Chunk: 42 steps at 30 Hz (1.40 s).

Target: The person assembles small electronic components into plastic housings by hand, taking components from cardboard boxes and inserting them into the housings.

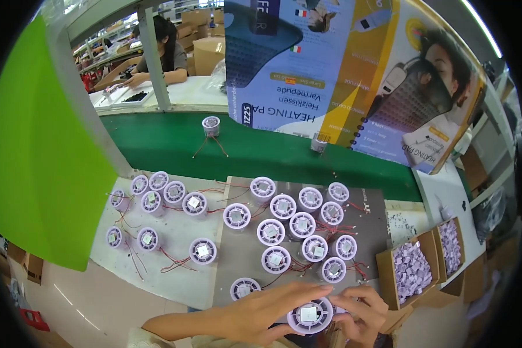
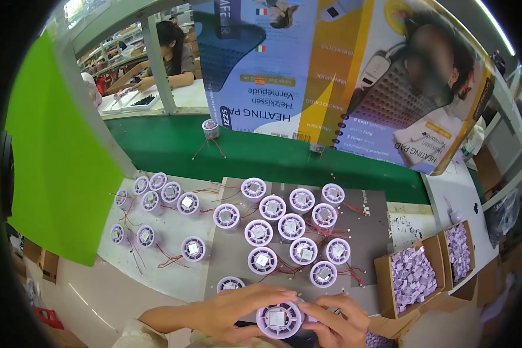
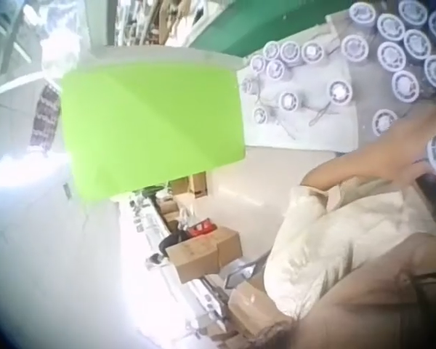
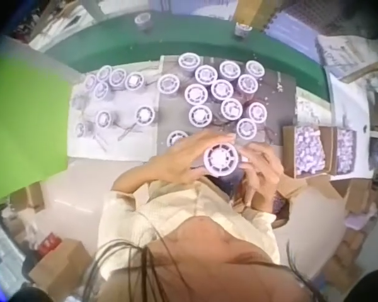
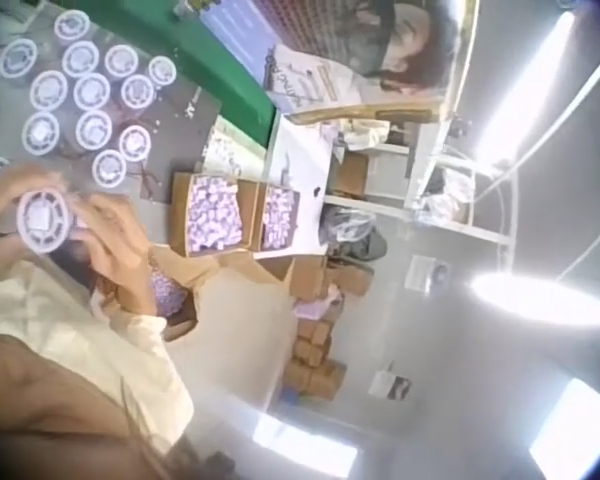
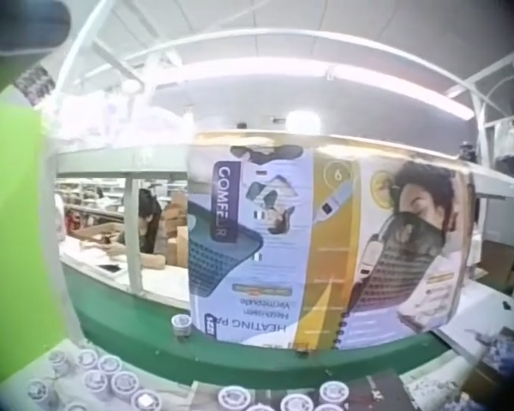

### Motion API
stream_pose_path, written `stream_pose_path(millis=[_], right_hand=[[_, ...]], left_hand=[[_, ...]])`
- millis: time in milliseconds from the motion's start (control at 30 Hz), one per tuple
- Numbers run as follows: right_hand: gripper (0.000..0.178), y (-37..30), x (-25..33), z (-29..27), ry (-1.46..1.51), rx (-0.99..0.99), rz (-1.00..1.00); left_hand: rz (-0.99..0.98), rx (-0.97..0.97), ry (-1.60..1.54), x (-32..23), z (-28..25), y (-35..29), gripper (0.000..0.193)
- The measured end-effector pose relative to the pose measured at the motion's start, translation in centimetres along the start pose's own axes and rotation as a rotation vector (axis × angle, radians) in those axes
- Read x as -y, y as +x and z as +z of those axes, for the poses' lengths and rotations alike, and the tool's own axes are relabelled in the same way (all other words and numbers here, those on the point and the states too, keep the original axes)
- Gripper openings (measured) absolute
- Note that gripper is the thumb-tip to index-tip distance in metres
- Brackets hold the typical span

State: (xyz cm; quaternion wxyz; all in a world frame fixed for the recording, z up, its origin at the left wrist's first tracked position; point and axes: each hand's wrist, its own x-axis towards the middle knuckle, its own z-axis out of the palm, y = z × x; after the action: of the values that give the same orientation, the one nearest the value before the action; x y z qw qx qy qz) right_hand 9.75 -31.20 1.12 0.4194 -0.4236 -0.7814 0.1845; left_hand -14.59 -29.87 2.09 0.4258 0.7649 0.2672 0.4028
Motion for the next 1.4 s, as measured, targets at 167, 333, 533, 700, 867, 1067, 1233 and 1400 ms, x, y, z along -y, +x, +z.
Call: stream_pose_path(millis=[167,333,533,700,867,1067,1233,1400], right_hand=[[0.022,0.6,-0.6,1.7,-0.016,-0.199,-0.108],[0.014,2.7,1.8,2.6,-0.018,-0.130,-0.050],[0.014,3.3,1.2,3.1,0.055,0.119,0.044],[0.025,3.4,0.2,2.9,0.128,0.071,-0.042],[0.039,4.2,0.2,4.1,0.675,-0.004,0.263],[0.035,5.7,2.3,2.7,0.397,0.333,0.175],[0.028,5.9,1.6,3.6,0.378,0.364,0.007],[0.040,5.6,1.5,3.7,0.691,0.410,0.285]], left_hand=[[-0.016,-0.002,-0.006,-0.2,-1.7,0.3,0.073],[-0.008,0.002,0.172,-1.1,-3.2,0.2,0.070],[-0.099,0.232,0.294,-1.6,-5.3,0.4,0.074],[-0.130,0.177,0.170,-1.6,-8.0,0.8,0.082],[-0.330,0.085,-0.024,-2.0,-8.2,-0.2,0.088],[-0.257,0.122,0.043,-1.2,-8.2,-0.5,0.088],[-0.177,0.208,0.103,-0.5,-7.9,-1.2,0.085],[-0.328,0.074,-0.045,-0.6,-8.0,-2.0,0.092]])
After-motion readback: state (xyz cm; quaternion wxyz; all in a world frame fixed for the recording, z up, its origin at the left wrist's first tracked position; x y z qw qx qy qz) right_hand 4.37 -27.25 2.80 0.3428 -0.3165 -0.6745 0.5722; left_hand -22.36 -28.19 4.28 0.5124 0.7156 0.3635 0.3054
